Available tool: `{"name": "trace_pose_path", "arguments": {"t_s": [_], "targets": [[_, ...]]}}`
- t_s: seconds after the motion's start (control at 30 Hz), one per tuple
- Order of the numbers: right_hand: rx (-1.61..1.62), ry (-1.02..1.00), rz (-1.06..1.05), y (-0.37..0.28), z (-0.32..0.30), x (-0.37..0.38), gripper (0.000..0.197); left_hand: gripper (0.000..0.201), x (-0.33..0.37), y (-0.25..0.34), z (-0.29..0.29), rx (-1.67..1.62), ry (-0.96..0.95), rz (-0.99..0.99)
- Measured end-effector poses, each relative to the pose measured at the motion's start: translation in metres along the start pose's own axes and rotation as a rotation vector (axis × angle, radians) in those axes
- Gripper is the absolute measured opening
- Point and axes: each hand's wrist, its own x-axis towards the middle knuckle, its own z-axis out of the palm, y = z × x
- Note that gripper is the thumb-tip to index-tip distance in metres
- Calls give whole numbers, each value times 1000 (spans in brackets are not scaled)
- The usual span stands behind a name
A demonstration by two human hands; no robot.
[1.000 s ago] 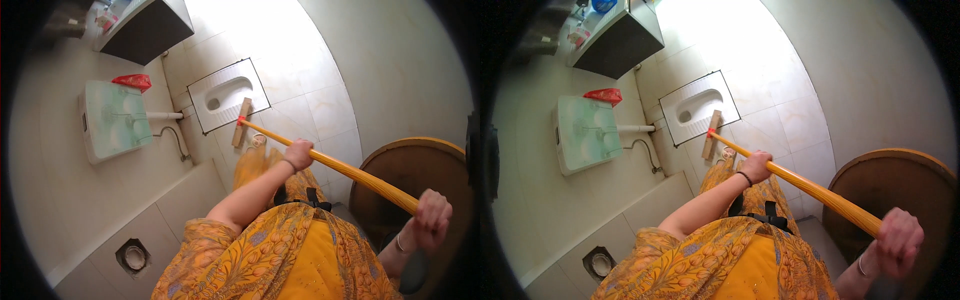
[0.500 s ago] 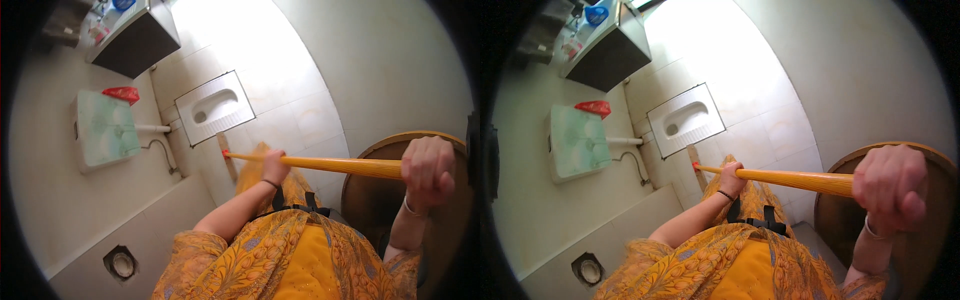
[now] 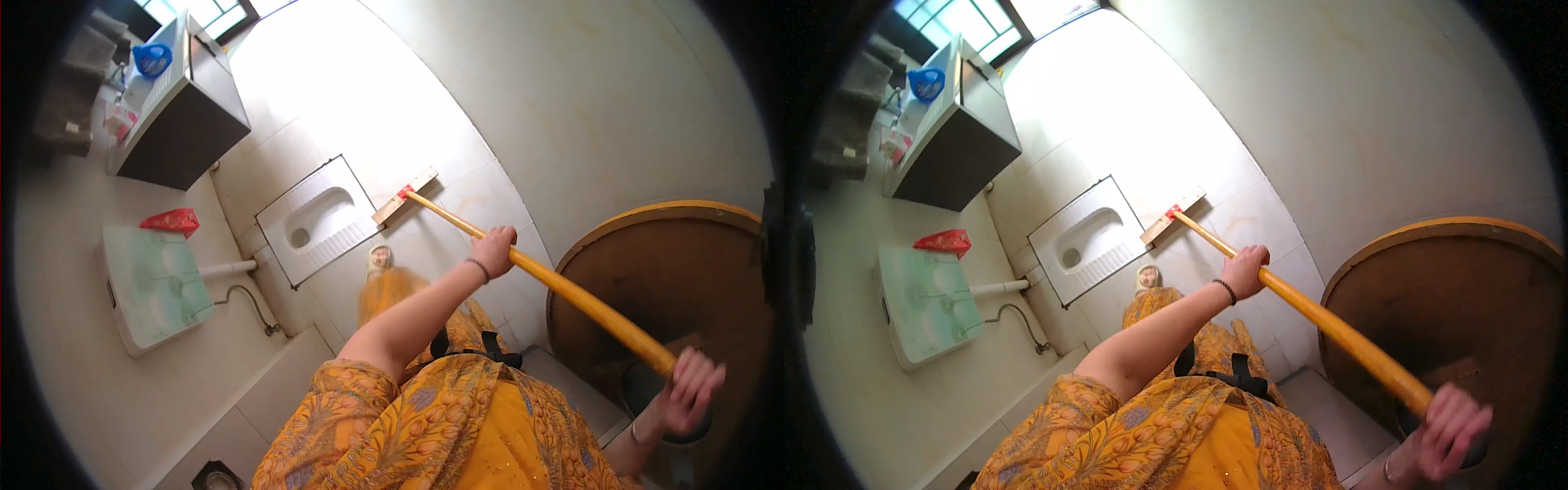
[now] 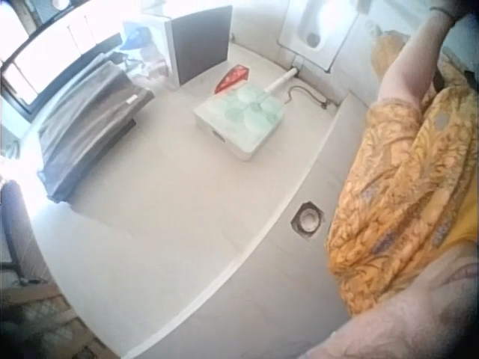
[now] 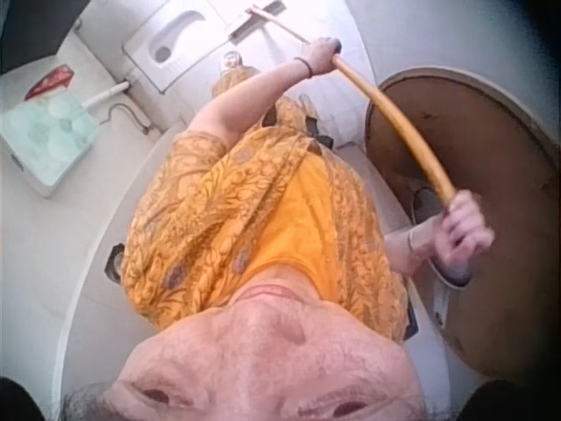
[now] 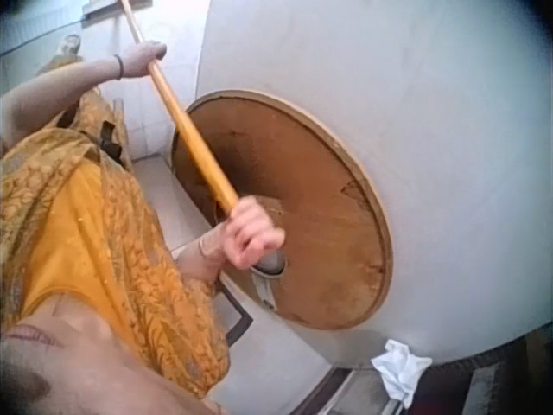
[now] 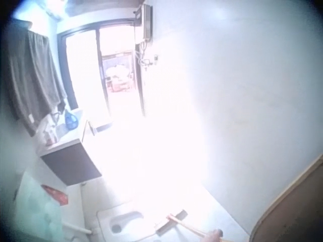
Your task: The person scrubs the tiled floor in a bathroom using a long-handled brush, then picks up a blue bottle and sets it back down before continuing to scrub toward the doorway.
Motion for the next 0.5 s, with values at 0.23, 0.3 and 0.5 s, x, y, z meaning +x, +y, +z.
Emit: {"name": "trace_pose_path", "arguments": {"t_s": [0.23, 0.3, 0.5], "targets": [[305, -555, -65, -2, 57, 9, 40, 21, -56, 19, -60, -155, -108, 594], [366, -618, -111, 11, 83, 25, 39, 19, -48, 11, -86, -144, -118, 544], [309, -344, 9, 97, 167, 89, 21, 16, 58, -77, -178, -30, 23, 507]]}}
